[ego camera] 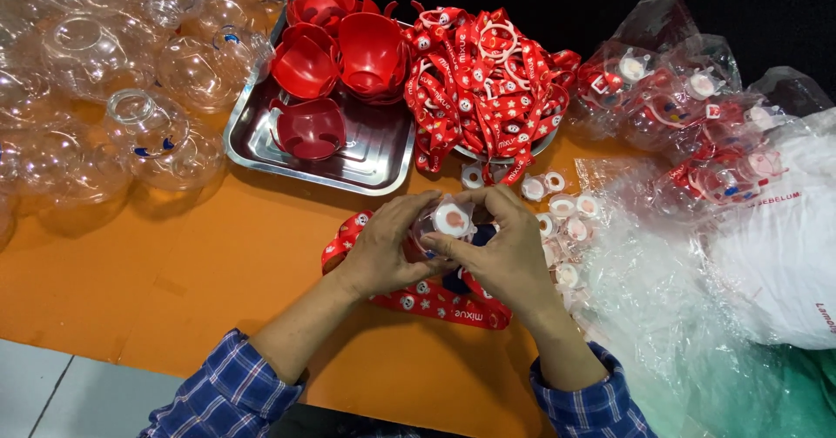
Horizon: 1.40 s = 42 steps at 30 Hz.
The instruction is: Assembling plastic bottles with red bases and lanyards
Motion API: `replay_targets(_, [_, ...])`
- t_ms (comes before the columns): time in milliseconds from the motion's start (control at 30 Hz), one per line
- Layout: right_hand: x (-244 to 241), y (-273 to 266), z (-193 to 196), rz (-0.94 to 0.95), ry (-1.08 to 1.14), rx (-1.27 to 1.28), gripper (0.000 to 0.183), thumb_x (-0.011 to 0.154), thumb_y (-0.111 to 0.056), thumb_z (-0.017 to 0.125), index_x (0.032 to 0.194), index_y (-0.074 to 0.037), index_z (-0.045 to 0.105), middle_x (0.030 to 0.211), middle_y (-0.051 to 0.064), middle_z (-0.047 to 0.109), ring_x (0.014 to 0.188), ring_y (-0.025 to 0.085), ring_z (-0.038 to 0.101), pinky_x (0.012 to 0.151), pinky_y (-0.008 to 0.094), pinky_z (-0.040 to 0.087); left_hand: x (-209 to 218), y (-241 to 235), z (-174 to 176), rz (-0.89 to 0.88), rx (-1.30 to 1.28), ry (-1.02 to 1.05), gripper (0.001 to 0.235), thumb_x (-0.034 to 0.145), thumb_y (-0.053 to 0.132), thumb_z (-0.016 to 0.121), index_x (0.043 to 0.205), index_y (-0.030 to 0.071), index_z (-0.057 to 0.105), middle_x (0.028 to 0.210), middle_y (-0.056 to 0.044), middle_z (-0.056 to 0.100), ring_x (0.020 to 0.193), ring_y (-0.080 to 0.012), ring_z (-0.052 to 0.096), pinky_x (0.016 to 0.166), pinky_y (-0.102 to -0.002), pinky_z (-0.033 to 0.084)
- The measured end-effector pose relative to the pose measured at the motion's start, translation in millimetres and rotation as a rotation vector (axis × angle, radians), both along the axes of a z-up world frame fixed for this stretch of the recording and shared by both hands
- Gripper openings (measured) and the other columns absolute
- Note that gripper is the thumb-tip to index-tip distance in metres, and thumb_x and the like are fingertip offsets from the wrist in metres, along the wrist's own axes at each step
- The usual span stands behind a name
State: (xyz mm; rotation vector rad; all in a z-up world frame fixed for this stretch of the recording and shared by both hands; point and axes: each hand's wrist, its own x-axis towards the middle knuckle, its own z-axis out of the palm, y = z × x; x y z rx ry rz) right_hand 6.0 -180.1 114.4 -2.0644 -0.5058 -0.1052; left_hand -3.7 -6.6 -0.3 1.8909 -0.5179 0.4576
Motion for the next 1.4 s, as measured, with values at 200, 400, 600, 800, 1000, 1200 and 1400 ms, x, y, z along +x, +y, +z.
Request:
replay_targets(200, [-1, -6, -28, 0.015, -0.015, 0.004, 0.085, 0.066, -0.036, 0.099, 0.134, -0.004, 0.058, 0.111, 0.017, 0.062, 0.105, 0.033, 0.065, 0.093, 0.042, 0.051, 1, 3, -2, -0.027, -0.006, -0.039, 0.102, 0.057, 0.029, 0.092, 0.146, 0.003, 0.049, 0.122, -0.019, 0.065, 0.118, -0.0406, 0.062, 0.1, -0.053, 0.051])
replay_targets(400, [-15, -23, -52, 0.084, 0.094, -0.047, 0.082, 0.077, -0.038, 0.089, 0.141, -0.003, 0.052, 0.121, 0.025, 0.062, 0.12, 0.046, 0.06, 0.104, 0.056, 0.045, -3, 5, -8, 0.016, 0.046, -0.018, 0.093, 0.061, 0.032, 0.09, 0.143, 0.004, 0.054, 0.115, -0.016, 0.067, 0.113, -0.0367, 0.065, 0.099, -0.048, 0.052])
replay_targets(600, [-27, -33, -53, 0.124, 0.082, -0.02, 0.088, 0.078, -0.033, 0.089, 0.147, 0.0, 0.047, 0.122, 0.024, 0.062, 0.119, 0.044, 0.062, 0.104, 0.054, 0.047, -16, 6, 22, 0.019, -0.033, 0.076, 0.08, 0.067, 0.037, 0.089, 0.131, 0.0, 0.06, 0.105, -0.022, 0.071, 0.103, -0.0426, 0.069, 0.092, -0.052, 0.056])
replay_targets(800, [-46, -43, -41, 0.242, 0.074, 0.028, 0.124, 0.064, -0.036, 0.098, 0.16, -0.002, 0.026, 0.133, 0.025, 0.06, 0.126, 0.044, 0.058, 0.11, 0.056, 0.042, -30, 3, 44, 0.065, -0.121, 0.305, 0.079, 0.065, 0.043, 0.091, 0.131, 0.008, 0.064, 0.098, -0.016, 0.076, 0.099, -0.0345, 0.075, 0.091, -0.045, 0.058])
replay_targets(1000, [-61, -37, -50, 0.208, 0.055, 0.044, 0.125, 0.059, -0.029, 0.102, 0.159, -0.004, 0.031, 0.138, 0.024, 0.056, 0.13, 0.042, 0.055, 0.111, 0.056, 0.041, -43, 4, 68, 0.139, -0.087, 0.695, 0.069, 0.081, 0.049, 0.076, 0.137, 0.012, 0.059, 0.089, -0.014, 0.079, 0.091, -0.0304, 0.077, 0.086, -0.042, 0.059])
replay_targets(1200, [-67, -42, -51, 0.075, 0.324, 0.342, 0.104, 0.057, -0.022, 0.102, 0.145, -0.002, 0.052, 0.125, 0.018, 0.065, 0.121, 0.031, 0.062, 0.11, 0.047, 0.047, -65, 14, 105, -0.17, -0.145, 0.684, 0.111, 0.065, 0.034, 0.091, 0.157, 0.009, 0.034, 0.097, -0.018, 0.077, 0.085, -0.0252, 0.069, 0.077, -0.041, 0.059])
replay_targets(1400, [-56, -57, -55, 0.157, 0.428, 0.305, 0.065, 0.067, -0.05, 0.091, 0.114, -0.009, 0.073, 0.086, 0.01, 0.074, 0.078, 0.019, 0.071, 0.074, 0.036, 0.06, -77, 16, 132, -0.232, -0.2, 0.81, 0.111, 0.062, 0.022, 0.095, 0.155, 0.001, 0.038, 0.106, -0.028, 0.078, 0.087, -0.0313, 0.078, 0.073, -0.039, 0.067])
